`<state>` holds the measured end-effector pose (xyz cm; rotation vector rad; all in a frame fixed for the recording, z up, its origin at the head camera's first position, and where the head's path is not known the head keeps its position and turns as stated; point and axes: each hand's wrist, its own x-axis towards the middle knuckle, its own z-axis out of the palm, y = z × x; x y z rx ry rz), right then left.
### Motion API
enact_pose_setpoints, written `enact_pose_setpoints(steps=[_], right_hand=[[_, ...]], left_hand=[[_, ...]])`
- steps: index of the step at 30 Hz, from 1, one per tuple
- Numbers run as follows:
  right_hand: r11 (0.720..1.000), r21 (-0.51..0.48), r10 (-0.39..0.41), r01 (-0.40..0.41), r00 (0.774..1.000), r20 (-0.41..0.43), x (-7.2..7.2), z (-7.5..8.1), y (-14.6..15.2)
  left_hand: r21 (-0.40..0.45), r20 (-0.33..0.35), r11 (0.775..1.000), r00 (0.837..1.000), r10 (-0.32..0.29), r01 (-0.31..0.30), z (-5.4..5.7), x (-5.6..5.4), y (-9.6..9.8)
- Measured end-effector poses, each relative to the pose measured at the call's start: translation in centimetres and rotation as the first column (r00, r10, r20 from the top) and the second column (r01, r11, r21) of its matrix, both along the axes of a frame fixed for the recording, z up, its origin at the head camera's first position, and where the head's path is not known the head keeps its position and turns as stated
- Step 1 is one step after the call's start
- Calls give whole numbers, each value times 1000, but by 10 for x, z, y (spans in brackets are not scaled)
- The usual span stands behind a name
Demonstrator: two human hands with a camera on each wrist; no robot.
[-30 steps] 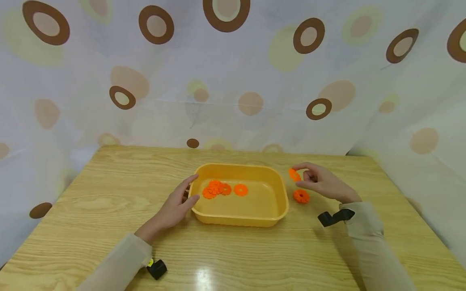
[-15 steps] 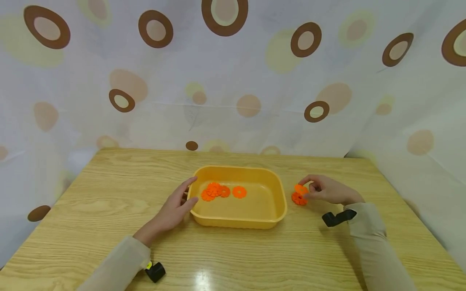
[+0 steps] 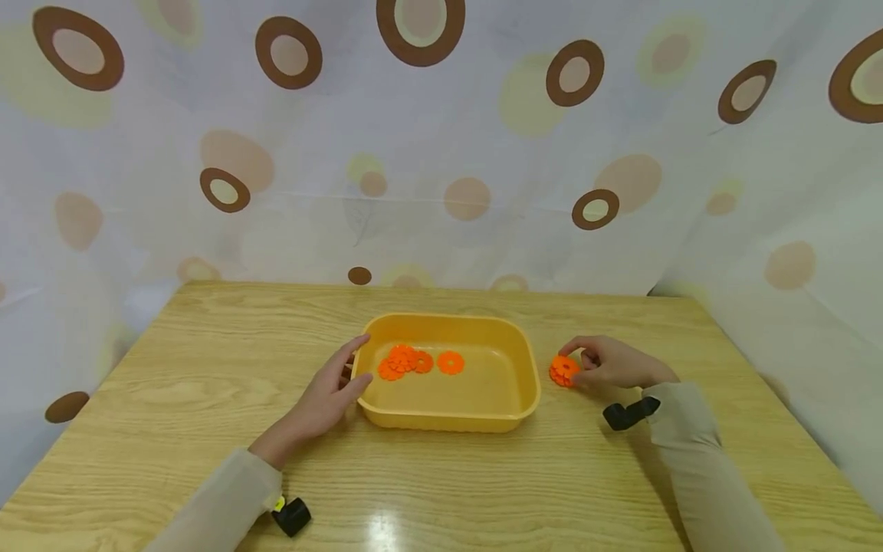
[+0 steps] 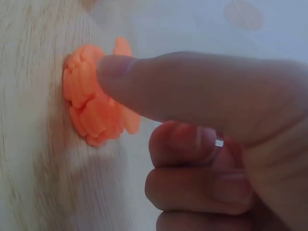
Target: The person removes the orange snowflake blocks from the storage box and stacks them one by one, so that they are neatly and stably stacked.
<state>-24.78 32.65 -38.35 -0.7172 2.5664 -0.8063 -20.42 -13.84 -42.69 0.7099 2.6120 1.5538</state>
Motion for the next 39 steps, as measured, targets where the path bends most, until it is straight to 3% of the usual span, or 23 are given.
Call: enact_pose_setpoints(steps=[12, 21, 30, 39], right_hand=[[999, -46, -7, 9, 999, 48, 0, 1, -1], [991, -117, -64, 71, 996, 62, -1, -2, -2], [982, -154, -110, 108, 994, -7, -3, -7, -10], [972, -220, -90, 80, 995, -39, -5, -4, -29]], left_hand=[[-1, -7, 1000, 1000, 3, -3, -1, -1, -1], [-2, -8, 1000, 1000, 5, -5, -1, 0, -1], [4, -9, 1000, 1000, -4, 4, -1, -1, 0], [8, -13, 1000, 1000, -1, 1, -1, -1, -1]])
